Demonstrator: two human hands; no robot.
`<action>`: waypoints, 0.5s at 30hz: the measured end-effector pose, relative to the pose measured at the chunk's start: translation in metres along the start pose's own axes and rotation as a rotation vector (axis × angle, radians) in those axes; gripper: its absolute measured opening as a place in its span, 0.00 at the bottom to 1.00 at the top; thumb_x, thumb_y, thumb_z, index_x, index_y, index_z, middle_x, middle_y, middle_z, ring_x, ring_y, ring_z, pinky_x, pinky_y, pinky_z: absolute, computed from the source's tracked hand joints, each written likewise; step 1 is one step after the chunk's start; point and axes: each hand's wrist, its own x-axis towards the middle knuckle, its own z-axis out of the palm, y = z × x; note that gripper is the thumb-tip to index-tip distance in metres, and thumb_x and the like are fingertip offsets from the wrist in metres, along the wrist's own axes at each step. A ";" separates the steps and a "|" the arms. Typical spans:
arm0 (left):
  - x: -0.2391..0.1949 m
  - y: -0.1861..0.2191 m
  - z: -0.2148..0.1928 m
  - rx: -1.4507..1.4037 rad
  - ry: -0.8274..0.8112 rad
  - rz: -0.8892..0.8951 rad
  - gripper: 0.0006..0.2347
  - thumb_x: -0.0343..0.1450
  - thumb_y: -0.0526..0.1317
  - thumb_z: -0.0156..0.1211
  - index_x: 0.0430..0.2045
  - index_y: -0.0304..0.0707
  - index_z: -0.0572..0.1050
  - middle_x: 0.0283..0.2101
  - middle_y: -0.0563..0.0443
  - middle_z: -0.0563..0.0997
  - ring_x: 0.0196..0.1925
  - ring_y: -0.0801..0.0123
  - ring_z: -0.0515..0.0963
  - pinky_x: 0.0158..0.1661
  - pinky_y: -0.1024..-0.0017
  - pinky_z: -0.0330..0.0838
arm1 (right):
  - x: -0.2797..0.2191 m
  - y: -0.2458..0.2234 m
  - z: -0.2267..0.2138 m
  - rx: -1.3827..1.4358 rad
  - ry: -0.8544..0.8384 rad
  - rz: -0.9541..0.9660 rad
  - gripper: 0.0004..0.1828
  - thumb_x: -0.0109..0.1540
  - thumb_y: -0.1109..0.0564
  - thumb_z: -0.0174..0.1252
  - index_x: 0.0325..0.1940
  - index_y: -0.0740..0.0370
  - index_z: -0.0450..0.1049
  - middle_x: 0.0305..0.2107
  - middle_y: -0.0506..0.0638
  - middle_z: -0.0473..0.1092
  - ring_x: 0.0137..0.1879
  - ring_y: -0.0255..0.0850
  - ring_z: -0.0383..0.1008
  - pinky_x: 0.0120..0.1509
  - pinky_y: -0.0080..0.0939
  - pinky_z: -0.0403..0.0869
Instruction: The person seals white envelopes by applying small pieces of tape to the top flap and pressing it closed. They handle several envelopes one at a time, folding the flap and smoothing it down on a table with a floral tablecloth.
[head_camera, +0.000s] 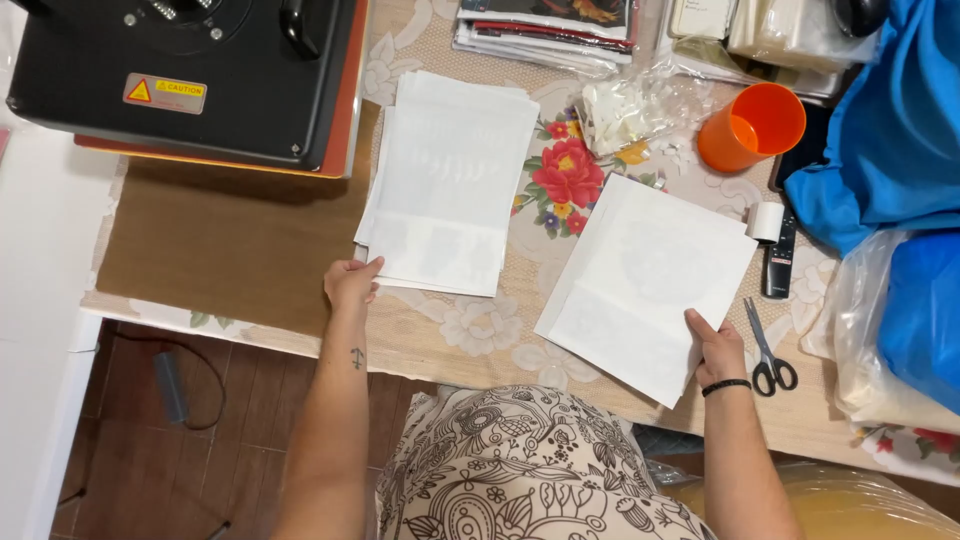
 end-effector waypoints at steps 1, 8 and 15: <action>0.001 -0.001 -0.001 0.000 -0.005 0.001 0.18 0.58 0.40 0.79 0.33 0.32 0.76 0.27 0.42 0.80 0.17 0.67 0.80 0.14 0.76 0.74 | -0.007 -0.009 0.001 0.001 0.005 -0.001 0.23 0.60 0.51 0.73 0.55 0.56 0.73 0.40 0.50 0.76 0.47 0.45 0.78 0.53 0.46 0.77; -0.003 0.005 -0.008 -0.165 -0.039 -0.034 0.14 0.61 0.32 0.75 0.37 0.29 0.77 0.28 0.42 0.78 0.18 0.67 0.78 0.13 0.78 0.73 | -0.028 -0.054 -0.014 -0.122 0.072 -0.176 0.20 0.58 0.54 0.75 0.48 0.60 0.74 0.35 0.52 0.75 0.41 0.44 0.79 0.46 0.44 0.78; -0.011 0.003 -0.009 0.261 0.262 0.381 0.12 0.64 0.41 0.75 0.35 0.39 0.80 0.35 0.49 0.75 0.39 0.58 0.79 0.41 0.65 0.75 | -0.050 -0.077 -0.020 0.022 -0.053 -0.134 0.17 0.62 0.55 0.68 0.53 0.58 0.73 0.38 0.49 0.76 0.42 0.45 0.80 0.48 0.44 0.80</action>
